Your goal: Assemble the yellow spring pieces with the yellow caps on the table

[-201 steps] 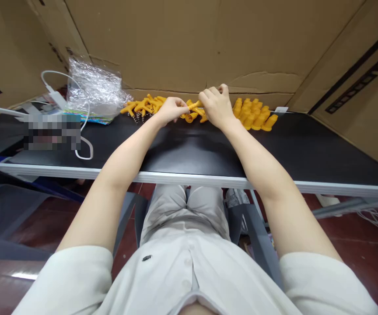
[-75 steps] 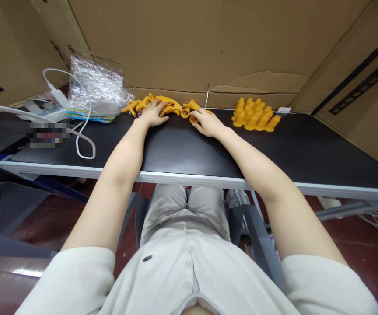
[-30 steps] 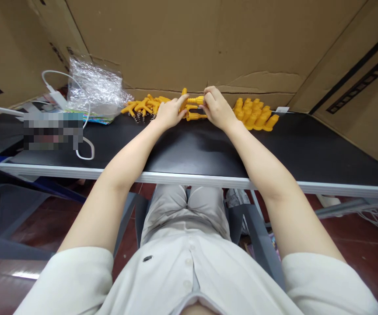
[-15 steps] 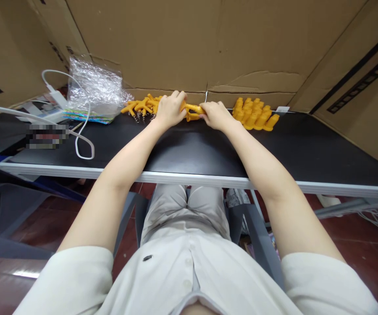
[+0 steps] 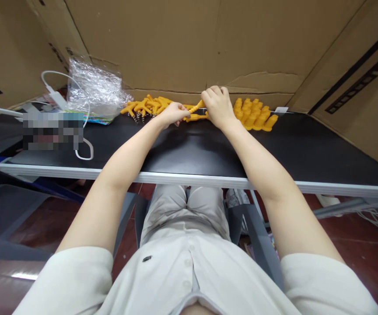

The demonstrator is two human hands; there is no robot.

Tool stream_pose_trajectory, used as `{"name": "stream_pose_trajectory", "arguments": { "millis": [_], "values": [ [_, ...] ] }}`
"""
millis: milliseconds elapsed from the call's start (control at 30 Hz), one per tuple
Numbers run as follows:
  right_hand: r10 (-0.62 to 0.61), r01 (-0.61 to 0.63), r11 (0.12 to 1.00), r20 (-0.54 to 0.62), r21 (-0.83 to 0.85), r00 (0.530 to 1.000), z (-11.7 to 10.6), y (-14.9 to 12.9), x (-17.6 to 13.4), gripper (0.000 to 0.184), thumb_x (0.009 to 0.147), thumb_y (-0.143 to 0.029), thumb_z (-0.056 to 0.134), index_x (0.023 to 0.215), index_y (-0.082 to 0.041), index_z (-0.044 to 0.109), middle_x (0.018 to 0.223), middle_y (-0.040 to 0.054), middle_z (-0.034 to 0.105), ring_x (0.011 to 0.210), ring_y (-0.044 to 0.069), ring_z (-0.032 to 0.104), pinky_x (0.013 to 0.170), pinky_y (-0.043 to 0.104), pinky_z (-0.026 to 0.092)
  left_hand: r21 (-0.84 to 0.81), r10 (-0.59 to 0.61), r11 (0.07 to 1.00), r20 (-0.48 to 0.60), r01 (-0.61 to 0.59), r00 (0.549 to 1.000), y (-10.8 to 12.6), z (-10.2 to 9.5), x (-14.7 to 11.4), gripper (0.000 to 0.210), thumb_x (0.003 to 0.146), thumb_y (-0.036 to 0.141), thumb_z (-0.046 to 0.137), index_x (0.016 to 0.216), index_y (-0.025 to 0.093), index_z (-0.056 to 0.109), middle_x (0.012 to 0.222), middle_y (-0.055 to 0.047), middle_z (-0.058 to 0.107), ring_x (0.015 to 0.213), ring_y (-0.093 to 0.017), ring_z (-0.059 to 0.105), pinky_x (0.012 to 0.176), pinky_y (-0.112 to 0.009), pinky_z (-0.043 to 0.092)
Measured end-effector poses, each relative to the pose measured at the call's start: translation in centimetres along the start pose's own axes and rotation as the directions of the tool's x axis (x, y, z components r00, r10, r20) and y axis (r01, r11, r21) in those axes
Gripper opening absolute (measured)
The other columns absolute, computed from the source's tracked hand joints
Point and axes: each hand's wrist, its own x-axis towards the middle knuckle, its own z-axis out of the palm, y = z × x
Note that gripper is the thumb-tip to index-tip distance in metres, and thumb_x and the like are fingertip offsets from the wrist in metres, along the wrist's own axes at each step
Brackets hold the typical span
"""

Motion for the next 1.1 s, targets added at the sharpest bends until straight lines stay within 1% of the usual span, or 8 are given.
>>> {"name": "stream_pose_trajectory", "arguments": {
  "millis": [267, 367, 533, 600, 733, 833, 967, 1100],
  "values": [
    [-0.050, 0.043, 0.998, 0.200, 0.041, 0.979, 1.4, 0.9, -0.7, 0.035, 0.108, -0.025, 0.051, 0.139, -0.014, 0.063, 0.134, 0.0222, 0.070, 0.132, 0.041, 0.060, 0.113, 0.060, 0.043, 0.204, 0.139, 0.974, -0.174, -0.103, 0.975, -0.8, -0.6, 0.2, 0.020, 0.080, 0.028, 0.082, 0.093, 0.022, 0.068, 0.099, -0.006, 0.079, 0.115, -0.031, 0.073, 0.108, -0.040, 0.061],
    [-0.043, 0.036, 0.999, 0.172, 0.040, 0.984, 1.2, 0.7, -0.6, 0.032, 0.107, -0.022, 0.050, 0.134, -0.015, 0.066, 0.132, 0.0218, 0.071, 0.132, 0.041, 0.061, 0.115, 0.062, 0.042, 0.202, 0.105, 0.976, -0.130, -0.078, 0.986, -0.9, -0.6, 0.4, 0.020, 0.079, 0.029, 0.080, 0.095, 0.021, 0.071, 0.098, -0.008, 0.078, 0.112, -0.033, 0.075, 0.106, -0.045, 0.062],
    [0.023, -0.024, 0.999, 0.014, 0.025, 1.000, 0.6, 1.4, -0.3, 0.042, 0.113, -0.018, 0.030, 0.133, -0.015, 0.067, 0.134, 0.0199, 0.068, 0.138, 0.040, 0.058, 0.118, 0.064, 0.040, 0.076, 0.005, 0.997, 0.074, -0.011, 0.997, -1.7, -0.9, 1.1, 0.022, 0.074, 0.032, 0.076, 0.093, 0.023, 0.076, 0.071, -0.006, 0.066, 0.090, -0.035, 0.078, 0.084, -0.052, 0.067],
    [0.090, -0.090, 0.996, -0.023, 0.016, 0.996, 0.7, 2.2, -0.5, 0.043, 0.114, -0.022, 0.031, 0.134, -0.014, 0.068, 0.140, 0.0225, 0.065, 0.141, 0.042, 0.055, 0.118, 0.066, 0.040, 0.044, 0.006, 0.999, 0.080, -0.010, 0.997, -2.0, -1.2, 1.3, 0.022, 0.072, 0.032, 0.074, 0.091, 0.023, 0.076, 0.067, -0.005, 0.062, 0.086, -0.034, 0.078, 0.083, -0.052, 0.068],
    [0.266, -0.267, 0.964, 0.015, 0.004, 0.964, 1.5, 3.9, -1.4, 0.043, 0.113, -0.033, 0.041, 0.139, -0.010, 0.067, 0.147, 0.0305, 0.061, 0.143, 0.048, 0.052, 0.116, 0.070, 0.039, 0.031, 0.024, 0.999, -0.033, -0.023, 0.999, -2.3, -1.6, 1.6, 0.015, 0.078, 0.027, 0.069, 0.091, 0.021, 0.073, 0.069, -0.005, 0.064, 0.085, -0.030, 0.077, 0.086, -0.049, 0.069],
    [0.378, -0.378, 0.926, 0.064, -0.009, 0.924, 2.3, 4.8, -2.1, 0.049, 0.113, -0.032, 0.037, 0.146, -0.004, 0.062, 0.146, 0.0344, 0.062, 0.141, 0.048, 0.054, 0.117, 0.072, 0.036, 0.037, 0.062, 0.998, -0.142, -0.057, 0.988, -2.8, -1.8, 2.3, 0.018, 0.085, 0.022, 0.065, 0.100, 0.018, 0.075, 0.087, -0.010, 0.075, 0.092, -0.029, 0.078, 0.089, -0.047, 0.069],
    [0.439, -0.437, 0.898, 0.060, -0.044, 0.896, 3.3, 5.4, -2.6, 0.051, 0.115, -0.030, 0.031, 0.150, -0.006, 0.060, 0.139, 0.0330, 0.067, 0.136, 0.046, 0.059, 0.118, 0.073, 0.033, 0.143, 0.155, 0.983, -0.274, -0.119, 0.949, -4.2, -2.4, 3.6, 0.032, 0.090, 0.019, 0.062, 0.118, 0.016, 0.077, 0.116, -0.014, 0.080, 0.115, -0.032, 0.078, 0.107, -0.047, 0.064],
    [0.479, -0.474, 0.876, 0.053, -0.085, 0.876, 3.8, 5.6, -2.6, 0.050, 0.116, -0.030, 0.030, 0.144, -0.005, 0.063, 0.132, 0.0331, 0.071, 0.136, 0.046, 0.060, 0.120, 0.076, 0.029, 0.289, 0.205, 0.952, -0.342, -0.105, 0.917, -5.7, -3.4, 4.0, 0.041, 0.098, 0.030, 0.061, 0.136, 0.021, 0.073, 0.122, -0.013, 0.079, 0.130, -0.035, 0.073, 0.122, -0.053, 0.053]
  ]
}}
